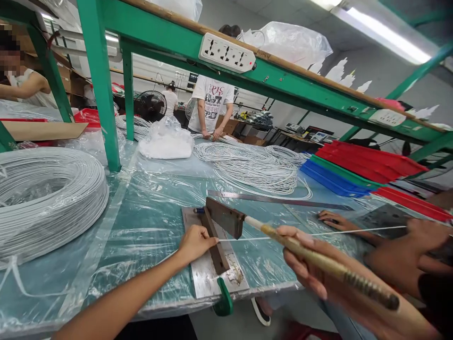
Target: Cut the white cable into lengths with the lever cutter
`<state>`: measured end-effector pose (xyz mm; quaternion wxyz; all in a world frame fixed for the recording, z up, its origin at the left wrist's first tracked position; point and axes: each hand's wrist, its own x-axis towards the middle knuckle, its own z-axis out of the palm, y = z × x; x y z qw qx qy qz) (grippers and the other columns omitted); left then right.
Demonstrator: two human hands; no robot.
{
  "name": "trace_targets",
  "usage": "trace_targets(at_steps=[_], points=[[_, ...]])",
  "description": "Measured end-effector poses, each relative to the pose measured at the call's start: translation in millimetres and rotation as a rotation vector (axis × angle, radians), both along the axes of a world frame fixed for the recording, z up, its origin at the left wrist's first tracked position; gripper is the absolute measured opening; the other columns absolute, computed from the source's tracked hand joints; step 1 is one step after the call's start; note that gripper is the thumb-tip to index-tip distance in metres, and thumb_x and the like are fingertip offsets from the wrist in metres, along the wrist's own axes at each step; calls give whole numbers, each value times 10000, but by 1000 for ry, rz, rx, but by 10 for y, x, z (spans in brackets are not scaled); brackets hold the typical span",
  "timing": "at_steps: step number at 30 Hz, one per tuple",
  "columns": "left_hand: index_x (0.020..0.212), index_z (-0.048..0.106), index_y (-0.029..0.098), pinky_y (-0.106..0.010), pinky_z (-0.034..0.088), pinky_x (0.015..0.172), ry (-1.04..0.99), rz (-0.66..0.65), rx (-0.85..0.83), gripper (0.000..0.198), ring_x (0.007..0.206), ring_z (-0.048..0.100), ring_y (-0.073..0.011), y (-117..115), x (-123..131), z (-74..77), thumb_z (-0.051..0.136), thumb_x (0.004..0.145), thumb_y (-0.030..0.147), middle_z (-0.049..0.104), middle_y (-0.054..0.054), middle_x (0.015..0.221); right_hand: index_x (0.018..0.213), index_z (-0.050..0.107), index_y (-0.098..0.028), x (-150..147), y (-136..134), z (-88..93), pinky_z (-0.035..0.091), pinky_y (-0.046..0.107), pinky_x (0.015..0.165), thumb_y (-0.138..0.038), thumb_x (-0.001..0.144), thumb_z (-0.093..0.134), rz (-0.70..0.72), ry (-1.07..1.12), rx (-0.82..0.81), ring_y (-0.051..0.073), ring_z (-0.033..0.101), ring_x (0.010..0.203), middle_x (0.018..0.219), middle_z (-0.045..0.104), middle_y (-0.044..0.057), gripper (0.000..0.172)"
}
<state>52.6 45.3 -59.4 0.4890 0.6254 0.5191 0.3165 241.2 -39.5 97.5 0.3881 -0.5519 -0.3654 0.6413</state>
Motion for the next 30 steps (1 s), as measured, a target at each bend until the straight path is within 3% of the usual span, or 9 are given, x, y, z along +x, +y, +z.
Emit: trace_targets(at_steps=[3,5,7,10,13,17,19,24,30], points=[[521,482,162,-230,199,481,72,82,13,304,506,404,-105,6,42,-11,661,706,323,440,42,503,1319,380,-224,-1,-202,-141,403,141,370,-441,659,749,-32,-56,-76,100,488,422,644,608,19,786],[532,472,166,-236,201,493,115,124,40,290,526,404,-107,-8,55,9,649,714,306,444,44,520,1342,337,-203,-1,-288,-219,401,135,355,-398,676,731,-43,-55,-82,114,523,455,664,610,20,799],[534,455,169,-241,201,502,150,144,64,290,533,403,-108,-31,58,36,636,722,296,443,45,525,1230,443,-195,0,-358,-285,396,131,342,-381,684,720,-30,-32,-114,103,518,445,662,595,9,640],[528,430,172,-244,196,507,188,147,89,296,530,398,-109,-68,58,71,624,723,281,436,46,523,861,536,-175,-15,-446,-370,366,112,322,-373,695,723,26,31,-222,41,426,353,608,538,-23,319],[529,428,175,-245,196,512,219,148,111,283,530,393,-111,-84,62,85,621,715,265,432,46,523,704,453,-172,-39,-483,-482,313,96,289,-363,724,698,-17,98,-316,5,307,288,534,457,-62,311],[536,431,178,-245,194,516,247,144,138,280,531,389,-114,-71,68,75,621,718,273,425,47,524,572,330,-196,-42,-434,-680,230,127,215,-481,841,501,83,-86,-469,51,239,215,330,288,-70,428],[541,433,179,-243,193,518,254,139,147,277,533,389,-114,-62,68,68,617,724,277,425,47,527,574,297,-207,-48,-413,-743,210,130,202,-527,817,499,128,-162,-438,53,229,198,311,252,-83,449],[549,440,177,-238,190,523,256,132,160,264,542,403,-115,-70,65,70,610,728,269,434,43,536,716,328,-211,-133,-455,-718,220,123,200,-585,578,677,101,-172,-293,25,248,207,418,353,-119,530],[551,432,176,-237,188,519,246,124,156,275,526,396,-110,-82,67,61,608,735,280,422,48,533,782,316,-215,-198,-486,-664,207,104,204,-591,565,683,61,-193,-264,24,262,210,433,359,-126,569]])
